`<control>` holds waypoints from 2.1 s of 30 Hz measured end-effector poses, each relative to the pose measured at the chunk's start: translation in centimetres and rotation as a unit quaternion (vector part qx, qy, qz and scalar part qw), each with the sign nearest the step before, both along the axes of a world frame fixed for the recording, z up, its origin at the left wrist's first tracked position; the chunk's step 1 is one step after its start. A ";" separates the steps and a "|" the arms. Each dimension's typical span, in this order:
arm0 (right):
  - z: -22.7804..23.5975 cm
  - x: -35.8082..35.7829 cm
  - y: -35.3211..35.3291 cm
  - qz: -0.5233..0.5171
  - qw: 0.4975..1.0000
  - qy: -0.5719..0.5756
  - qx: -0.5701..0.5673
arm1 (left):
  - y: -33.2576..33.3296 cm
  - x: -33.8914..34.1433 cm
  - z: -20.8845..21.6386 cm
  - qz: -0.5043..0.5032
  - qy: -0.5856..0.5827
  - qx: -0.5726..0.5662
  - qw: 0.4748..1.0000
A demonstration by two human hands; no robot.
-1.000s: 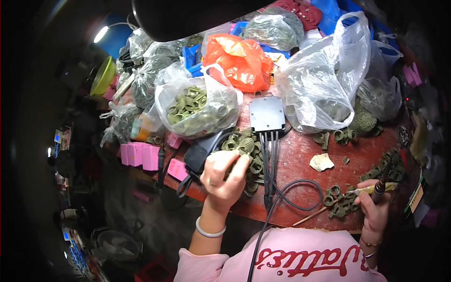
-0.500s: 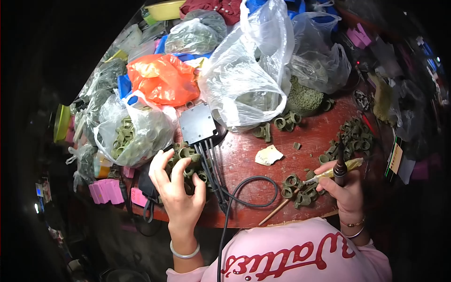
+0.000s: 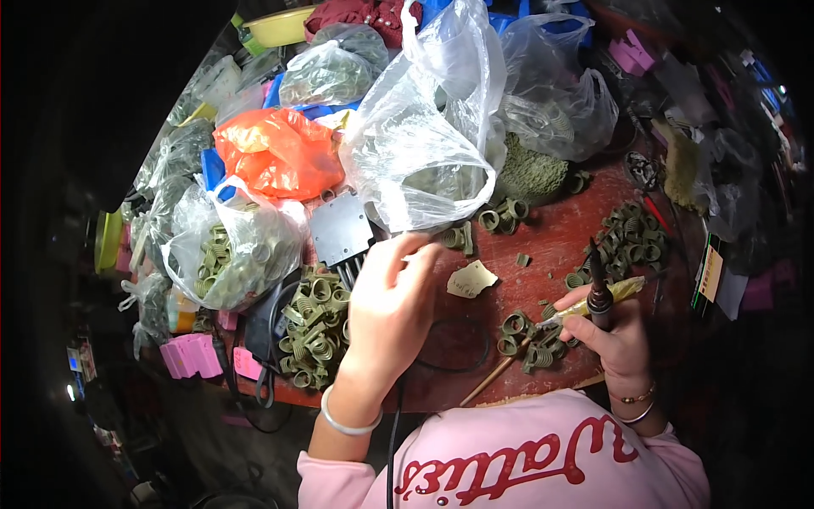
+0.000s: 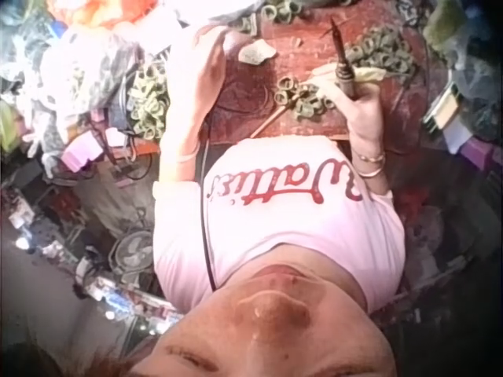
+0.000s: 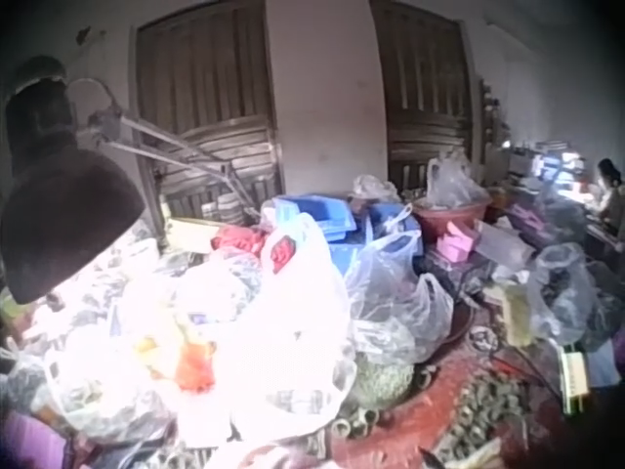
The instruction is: Joining and smoothing small green wax components using a heated wax carver tool.
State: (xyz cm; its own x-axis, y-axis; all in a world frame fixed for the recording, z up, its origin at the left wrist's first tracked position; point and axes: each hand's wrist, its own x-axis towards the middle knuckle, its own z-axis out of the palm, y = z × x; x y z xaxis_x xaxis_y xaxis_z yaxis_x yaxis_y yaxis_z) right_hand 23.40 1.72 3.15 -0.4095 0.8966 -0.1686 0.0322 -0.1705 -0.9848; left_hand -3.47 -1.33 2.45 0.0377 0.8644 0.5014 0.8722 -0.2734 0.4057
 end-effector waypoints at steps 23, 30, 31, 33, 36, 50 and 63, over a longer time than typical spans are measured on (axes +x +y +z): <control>0.6 0.5 0.1 -0.033 0.999 -0.006 0.022 | 2.1 2.0 -0.5 -0.026 0.070 -0.135 0.988; 1.6 -0.3 0.5 -0.102 0.991 -0.028 0.082 | 0.7 5.5 0.5 -0.184 -0.657 -0.227 0.695; 1.6 -0.7 0.6 -0.114 0.986 -0.024 0.123 | 0.7 5.6 0.2 -0.187 -0.658 -0.228 0.693; 1.6 -1.6 0.7 -0.115 0.978 -0.038 0.172 | 0.8 5.4 -0.7 -0.187 -0.718 -0.257 0.619; 2.0 -2.8 0.8 -0.077 0.978 -0.005 0.193 | 0.9 5.3 -1.0 -0.233 -0.771 -0.267 0.529; 0.5 -3.6 1.3 -0.054 0.973 -0.012 0.225 | 0.4 4.7 -1.1 -0.218 -0.847 -0.297 0.383; 1.1 -3.1 1.2 -0.048 0.979 -0.010 0.196 | 0.5 5.3 -1.3 -0.239 -0.829 -0.273 0.425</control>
